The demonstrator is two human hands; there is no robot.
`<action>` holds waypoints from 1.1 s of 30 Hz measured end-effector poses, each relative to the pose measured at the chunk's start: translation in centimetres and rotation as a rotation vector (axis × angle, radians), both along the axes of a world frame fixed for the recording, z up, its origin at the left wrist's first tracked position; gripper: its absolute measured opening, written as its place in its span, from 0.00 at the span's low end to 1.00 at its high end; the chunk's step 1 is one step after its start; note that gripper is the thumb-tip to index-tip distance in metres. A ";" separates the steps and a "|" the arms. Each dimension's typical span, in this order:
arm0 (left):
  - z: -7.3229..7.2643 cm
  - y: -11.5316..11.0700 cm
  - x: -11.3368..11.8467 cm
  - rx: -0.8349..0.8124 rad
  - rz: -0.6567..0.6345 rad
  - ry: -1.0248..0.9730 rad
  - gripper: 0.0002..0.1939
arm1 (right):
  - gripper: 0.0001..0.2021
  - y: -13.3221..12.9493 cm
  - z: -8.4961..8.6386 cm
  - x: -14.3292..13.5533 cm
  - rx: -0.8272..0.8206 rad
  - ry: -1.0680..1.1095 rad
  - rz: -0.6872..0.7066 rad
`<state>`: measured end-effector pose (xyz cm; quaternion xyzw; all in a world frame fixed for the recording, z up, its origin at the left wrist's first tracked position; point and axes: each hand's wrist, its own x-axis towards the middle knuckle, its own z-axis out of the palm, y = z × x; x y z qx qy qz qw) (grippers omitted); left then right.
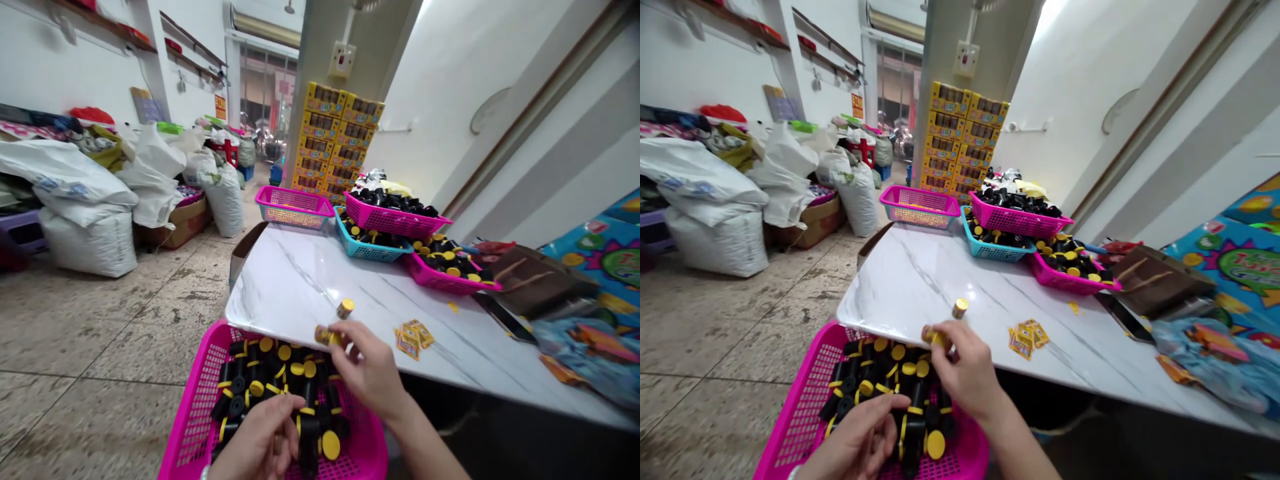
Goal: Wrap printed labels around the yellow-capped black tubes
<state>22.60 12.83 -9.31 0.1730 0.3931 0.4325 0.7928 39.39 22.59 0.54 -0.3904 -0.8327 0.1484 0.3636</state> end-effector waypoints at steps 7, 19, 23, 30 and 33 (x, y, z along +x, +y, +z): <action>-1.4 0.0 -0.8 0.062 -0.008 0.118 0.27 | 0.12 7.5 -1.2 1.5 0.196 -0.373 -0.326; 4.7 3.3 -8.4 0.204 0.023 0.522 0.25 | 0.40 8.2 -3.2 2.7 0.245 -0.141 -0.223; 7.5 7.3 -9.9 0.395 -0.009 0.767 0.21 | 0.37 8.6 -4.1 2.2 0.088 -0.172 -0.165; 6.5 11.2 -7.0 0.587 -0.133 0.961 0.18 | 0.21 8.5 -4.2 2.1 0.072 -0.183 -0.123; 6.3 12.9 -5.2 0.642 -0.140 0.987 0.18 | 0.25 8.6 -4.1 2.1 0.061 -0.183 -0.128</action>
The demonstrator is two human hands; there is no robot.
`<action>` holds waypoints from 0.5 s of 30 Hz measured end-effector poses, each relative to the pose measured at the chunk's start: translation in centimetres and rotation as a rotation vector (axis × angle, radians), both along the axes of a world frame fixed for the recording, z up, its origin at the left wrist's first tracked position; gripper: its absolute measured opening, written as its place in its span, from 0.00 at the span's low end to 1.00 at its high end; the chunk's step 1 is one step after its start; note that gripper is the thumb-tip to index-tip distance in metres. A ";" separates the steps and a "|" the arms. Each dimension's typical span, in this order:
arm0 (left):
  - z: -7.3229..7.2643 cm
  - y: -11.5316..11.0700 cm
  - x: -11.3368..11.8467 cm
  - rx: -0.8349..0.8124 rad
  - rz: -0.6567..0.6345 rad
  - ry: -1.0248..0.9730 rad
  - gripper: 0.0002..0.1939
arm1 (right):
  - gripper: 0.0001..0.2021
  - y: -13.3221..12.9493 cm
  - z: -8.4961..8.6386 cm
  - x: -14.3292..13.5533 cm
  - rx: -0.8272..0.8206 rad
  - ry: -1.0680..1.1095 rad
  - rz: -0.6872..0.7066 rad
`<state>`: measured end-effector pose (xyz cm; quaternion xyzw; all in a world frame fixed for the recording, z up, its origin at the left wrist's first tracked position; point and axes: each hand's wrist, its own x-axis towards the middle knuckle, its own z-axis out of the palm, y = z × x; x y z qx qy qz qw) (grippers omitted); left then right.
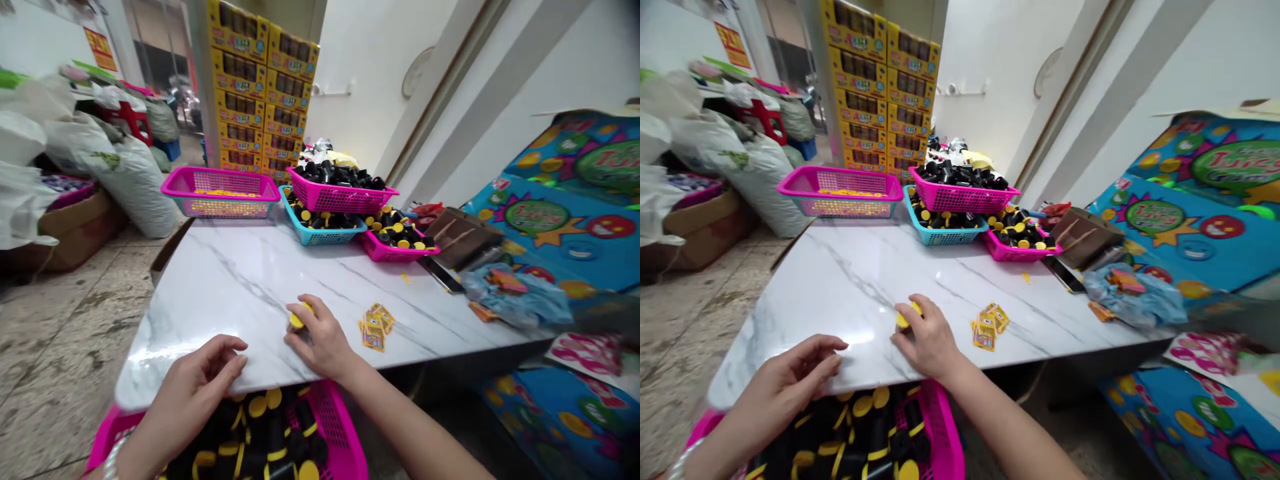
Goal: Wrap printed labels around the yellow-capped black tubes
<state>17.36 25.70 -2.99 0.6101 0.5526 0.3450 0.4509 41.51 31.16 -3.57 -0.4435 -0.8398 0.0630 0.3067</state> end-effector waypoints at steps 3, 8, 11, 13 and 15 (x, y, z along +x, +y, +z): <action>0.3 2.1 2.0 0.103 -0.053 0.069 0.19 | 0.33 -0.1 0.1 0.1 -0.001 0.060 -0.027; 0.8 5.0 5.3 0.308 -0.096 0.218 0.22 | 0.35 -0.2 -0.3 0.4 -0.008 0.152 0.002; 1.0 5.6 6.4 0.432 -0.157 0.267 0.18 | 0.38 0.0 -0.8 0.5 -0.008 0.166 0.028; 1.1 5.6 6.8 0.520 -0.167 0.317 0.16 | 0.39 0.0 -0.9 0.5 -0.013 0.177 0.021; 1.1 5.6 7.0 0.605 -0.163 0.370 0.16 | 0.38 0.0 -0.9 0.4 -0.017 0.168 0.019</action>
